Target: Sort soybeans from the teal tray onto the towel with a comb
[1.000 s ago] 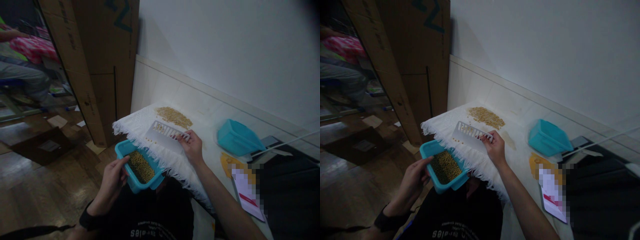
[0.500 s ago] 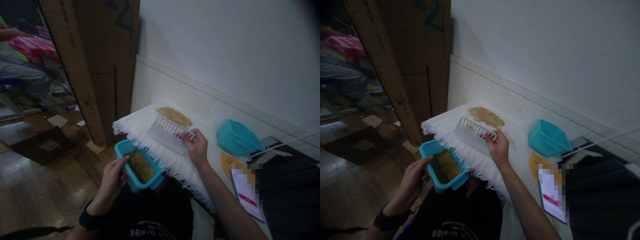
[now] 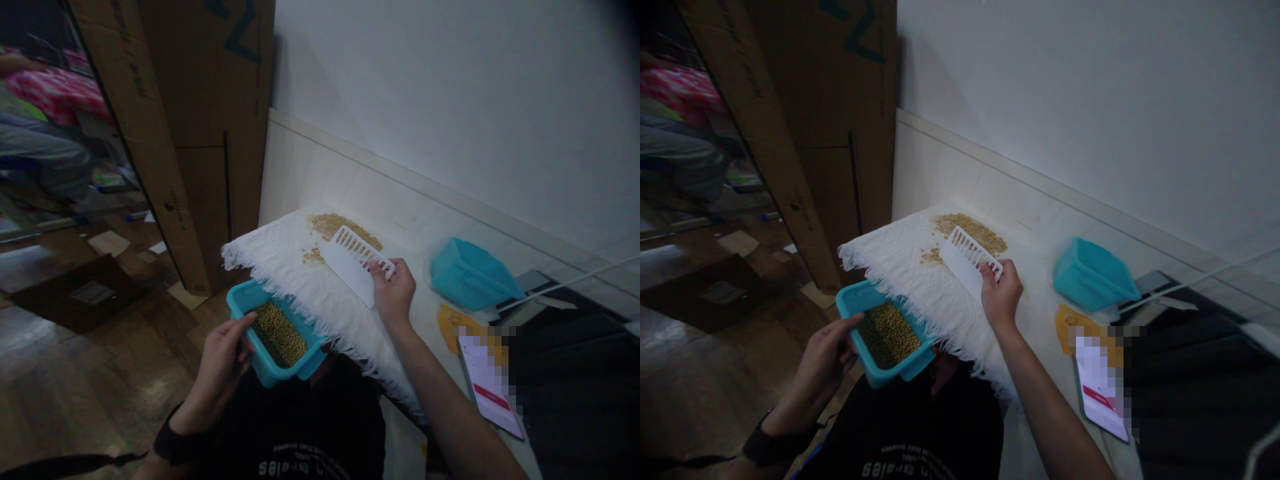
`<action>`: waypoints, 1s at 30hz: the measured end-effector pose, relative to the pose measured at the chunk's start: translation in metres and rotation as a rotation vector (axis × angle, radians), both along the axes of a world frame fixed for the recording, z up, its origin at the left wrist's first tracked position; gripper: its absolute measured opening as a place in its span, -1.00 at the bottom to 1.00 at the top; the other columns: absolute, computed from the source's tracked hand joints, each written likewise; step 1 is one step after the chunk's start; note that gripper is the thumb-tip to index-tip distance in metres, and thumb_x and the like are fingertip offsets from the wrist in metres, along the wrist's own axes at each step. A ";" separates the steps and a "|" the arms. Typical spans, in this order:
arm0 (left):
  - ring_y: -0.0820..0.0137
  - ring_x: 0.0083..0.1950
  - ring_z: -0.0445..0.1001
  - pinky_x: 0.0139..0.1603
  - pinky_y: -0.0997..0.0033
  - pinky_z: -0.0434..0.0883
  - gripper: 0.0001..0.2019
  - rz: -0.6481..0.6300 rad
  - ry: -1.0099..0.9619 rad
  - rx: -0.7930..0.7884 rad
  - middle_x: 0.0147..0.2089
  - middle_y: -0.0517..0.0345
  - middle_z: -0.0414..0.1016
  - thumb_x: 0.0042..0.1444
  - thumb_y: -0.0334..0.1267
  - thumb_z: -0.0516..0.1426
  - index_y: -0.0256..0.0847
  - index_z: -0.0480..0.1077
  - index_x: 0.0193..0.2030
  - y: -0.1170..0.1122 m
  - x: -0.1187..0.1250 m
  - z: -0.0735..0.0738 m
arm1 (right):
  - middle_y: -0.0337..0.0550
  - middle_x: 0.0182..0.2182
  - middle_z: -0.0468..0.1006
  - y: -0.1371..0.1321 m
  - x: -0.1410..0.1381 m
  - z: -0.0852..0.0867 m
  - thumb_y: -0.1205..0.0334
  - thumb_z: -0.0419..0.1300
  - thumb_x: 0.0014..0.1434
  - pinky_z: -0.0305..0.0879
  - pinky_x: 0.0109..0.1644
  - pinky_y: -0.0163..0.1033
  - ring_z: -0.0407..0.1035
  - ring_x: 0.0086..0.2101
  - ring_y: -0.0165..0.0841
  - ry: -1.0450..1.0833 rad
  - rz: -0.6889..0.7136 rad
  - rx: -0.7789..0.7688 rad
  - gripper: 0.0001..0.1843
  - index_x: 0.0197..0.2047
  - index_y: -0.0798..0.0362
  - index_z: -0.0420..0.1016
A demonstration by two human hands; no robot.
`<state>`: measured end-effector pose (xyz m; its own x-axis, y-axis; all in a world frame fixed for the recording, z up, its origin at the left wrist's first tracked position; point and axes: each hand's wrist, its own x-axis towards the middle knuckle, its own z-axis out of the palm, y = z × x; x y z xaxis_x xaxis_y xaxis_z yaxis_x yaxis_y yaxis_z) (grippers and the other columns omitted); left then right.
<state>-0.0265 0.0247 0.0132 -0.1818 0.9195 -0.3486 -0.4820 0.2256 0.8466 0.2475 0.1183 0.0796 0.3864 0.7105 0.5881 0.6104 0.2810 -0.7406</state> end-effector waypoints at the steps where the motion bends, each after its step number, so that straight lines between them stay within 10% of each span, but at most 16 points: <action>1: 0.61 -0.78 0.02 -0.78 0.57 -0.01 -0.59 0.000 0.001 0.000 -0.79 0.37 0.12 -0.04 -0.06 0.30 -0.20 0.26 -0.70 0.000 0.000 0.000 | -0.25 -0.52 0.51 0.001 0.000 -0.001 -0.16 0.28 0.06 0.27 -0.42 -0.27 0.38 -0.51 -0.32 0.010 0.014 -0.002 -0.60 -0.38 0.02 0.36; 30: 0.60 -0.78 0.02 -0.79 0.56 0.00 -0.61 0.022 0.033 0.006 -0.79 0.35 0.16 -0.09 -0.06 0.30 -0.18 0.26 -0.70 0.000 0.001 0.005 | -0.23 -0.46 0.56 -0.019 -0.006 0.006 -0.13 0.33 0.04 0.33 -0.40 -0.27 0.43 -0.46 -0.33 0.127 0.226 -0.047 -0.61 -0.37 0.01 0.37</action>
<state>-0.0256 0.0244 0.0186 -0.2135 0.9171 -0.3366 -0.4582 0.2103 0.8636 0.2411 0.0997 0.0855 0.2829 0.8128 0.5093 0.4374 0.3632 -0.8226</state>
